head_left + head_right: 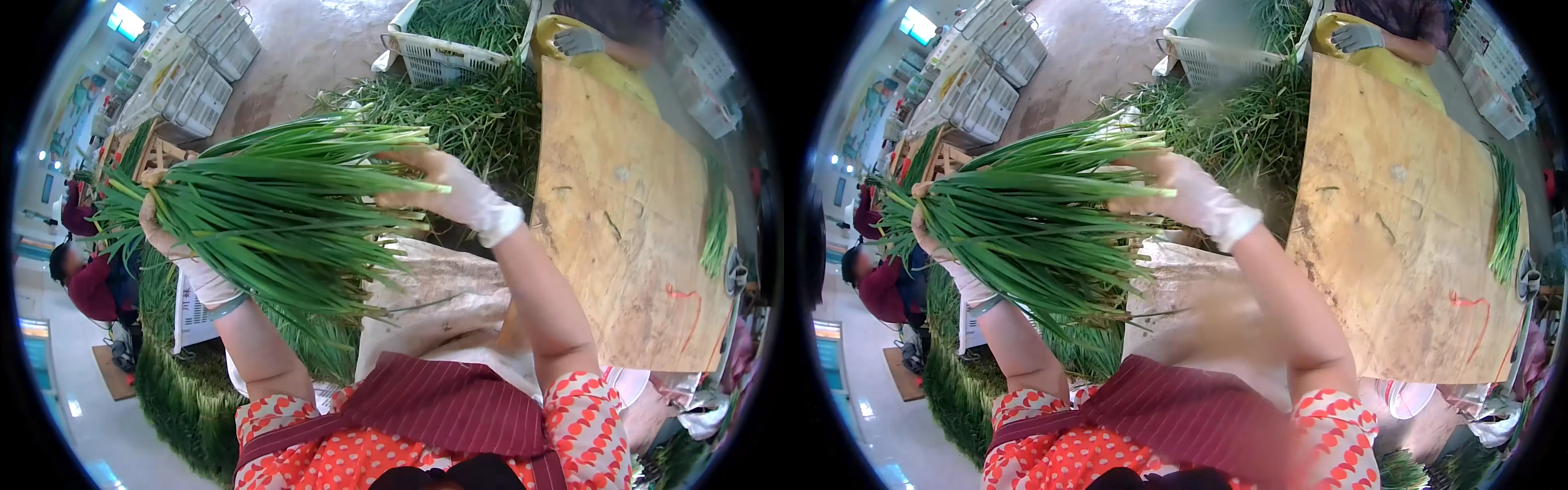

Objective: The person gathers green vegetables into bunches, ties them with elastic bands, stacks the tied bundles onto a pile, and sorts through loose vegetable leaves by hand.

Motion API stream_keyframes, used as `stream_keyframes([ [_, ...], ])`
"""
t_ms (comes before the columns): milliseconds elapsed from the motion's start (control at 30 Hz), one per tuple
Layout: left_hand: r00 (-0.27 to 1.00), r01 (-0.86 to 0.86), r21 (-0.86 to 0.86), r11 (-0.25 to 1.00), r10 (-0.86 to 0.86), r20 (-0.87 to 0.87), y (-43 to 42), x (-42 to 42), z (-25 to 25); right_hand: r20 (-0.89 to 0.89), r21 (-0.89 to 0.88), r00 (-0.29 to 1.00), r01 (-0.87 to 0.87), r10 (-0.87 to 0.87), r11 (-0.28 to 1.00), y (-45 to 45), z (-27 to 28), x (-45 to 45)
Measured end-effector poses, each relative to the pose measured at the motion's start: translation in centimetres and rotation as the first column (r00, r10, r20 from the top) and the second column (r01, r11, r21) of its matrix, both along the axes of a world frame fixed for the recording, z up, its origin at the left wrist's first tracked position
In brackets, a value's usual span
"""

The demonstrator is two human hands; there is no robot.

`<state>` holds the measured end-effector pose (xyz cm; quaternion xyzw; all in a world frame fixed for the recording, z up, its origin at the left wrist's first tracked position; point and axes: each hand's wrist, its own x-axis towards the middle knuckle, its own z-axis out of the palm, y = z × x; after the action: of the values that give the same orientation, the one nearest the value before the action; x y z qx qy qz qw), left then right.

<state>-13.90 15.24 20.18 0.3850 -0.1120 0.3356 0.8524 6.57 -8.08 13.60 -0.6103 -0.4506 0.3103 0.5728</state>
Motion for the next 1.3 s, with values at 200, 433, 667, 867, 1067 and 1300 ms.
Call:
stream_keyframes([
  [200,0.988,-0.129,0.048,0.990,0.133,-0.078,1.6,-0.8,-0.6,-0.429,0.008,0.900,-0.076,0.072,0.997,2.7,-0.6,-1.3],
  [433,0.995,-0.093,-0.006,0.996,0.093,0.037,2.3,-1.5,-0.5,-0.722,0.397,0.684,0.279,0.109,0.875,-1.3,-1.6,1.4],
  [667,0.937,-0.347,0.036,0.937,0.348,-0.016,4.9,-3.9,-1.9,-0.372,0.030,0.792,0.531,-0.484,0.847,-5.7,-6.2,7.9],
  [867,0.966,-0.256,0.022,0.966,0.257,-0.033,2.9,-2.3,-1.1,-0.156,-0.039,0.987,-0.034,0.027,0.999,-1.3,-0.5,3.1],
  [1067,0.962,-0.274,0.000,0.962,0.274,-0.002,3.5,-3.1,-1.0,-0.180,0.098,0.965,0.211,-0.192,0.972,-0.5,-0.1,2.5],
  [1300,0.990,-0.116,0.010,0.993,0.115,0.084,3.4,-5.6,-1.1,0.149,0.066,0.751,0.641,-0.643,0.764,-2.7,-5.7,7.4],
])
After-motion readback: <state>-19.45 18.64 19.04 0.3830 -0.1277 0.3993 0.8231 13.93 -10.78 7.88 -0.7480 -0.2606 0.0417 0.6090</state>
